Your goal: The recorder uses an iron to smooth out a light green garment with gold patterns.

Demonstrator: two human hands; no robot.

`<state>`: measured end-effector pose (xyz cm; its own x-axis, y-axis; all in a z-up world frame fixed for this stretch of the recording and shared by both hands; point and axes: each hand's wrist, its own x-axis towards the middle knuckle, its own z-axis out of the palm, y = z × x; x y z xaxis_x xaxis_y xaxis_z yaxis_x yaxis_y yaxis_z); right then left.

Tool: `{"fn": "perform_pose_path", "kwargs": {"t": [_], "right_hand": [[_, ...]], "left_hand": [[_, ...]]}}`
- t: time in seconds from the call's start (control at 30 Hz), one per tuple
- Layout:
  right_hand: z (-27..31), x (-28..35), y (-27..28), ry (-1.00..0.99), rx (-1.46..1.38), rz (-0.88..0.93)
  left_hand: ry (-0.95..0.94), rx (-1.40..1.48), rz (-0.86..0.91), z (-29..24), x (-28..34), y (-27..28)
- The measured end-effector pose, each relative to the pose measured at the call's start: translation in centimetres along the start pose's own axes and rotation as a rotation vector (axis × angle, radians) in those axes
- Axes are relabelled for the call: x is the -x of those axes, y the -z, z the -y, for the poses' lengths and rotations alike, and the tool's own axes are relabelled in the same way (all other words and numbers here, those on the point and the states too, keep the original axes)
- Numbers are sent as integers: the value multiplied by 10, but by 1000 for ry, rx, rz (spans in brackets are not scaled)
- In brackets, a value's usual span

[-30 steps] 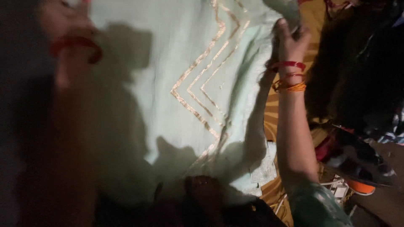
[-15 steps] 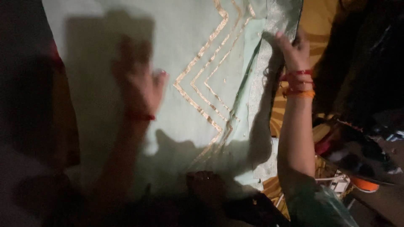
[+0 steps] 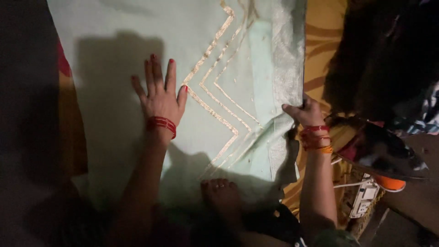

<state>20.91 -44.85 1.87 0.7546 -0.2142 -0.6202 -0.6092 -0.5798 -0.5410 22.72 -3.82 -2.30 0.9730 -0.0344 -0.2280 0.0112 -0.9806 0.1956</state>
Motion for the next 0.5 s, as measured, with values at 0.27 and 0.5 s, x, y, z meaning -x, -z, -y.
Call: {"fn": "perform_pose_path", "kwargs": {"t": [0.27, 0.5], "right_hand": [[-7, 1, -66, 649, 401, -771], [78, -9, -146, 984, 782, 10]], "left_hand": [[6, -144, -61, 0, 10, 2], [-33, -33, 79, 9, 23, 12]]}}
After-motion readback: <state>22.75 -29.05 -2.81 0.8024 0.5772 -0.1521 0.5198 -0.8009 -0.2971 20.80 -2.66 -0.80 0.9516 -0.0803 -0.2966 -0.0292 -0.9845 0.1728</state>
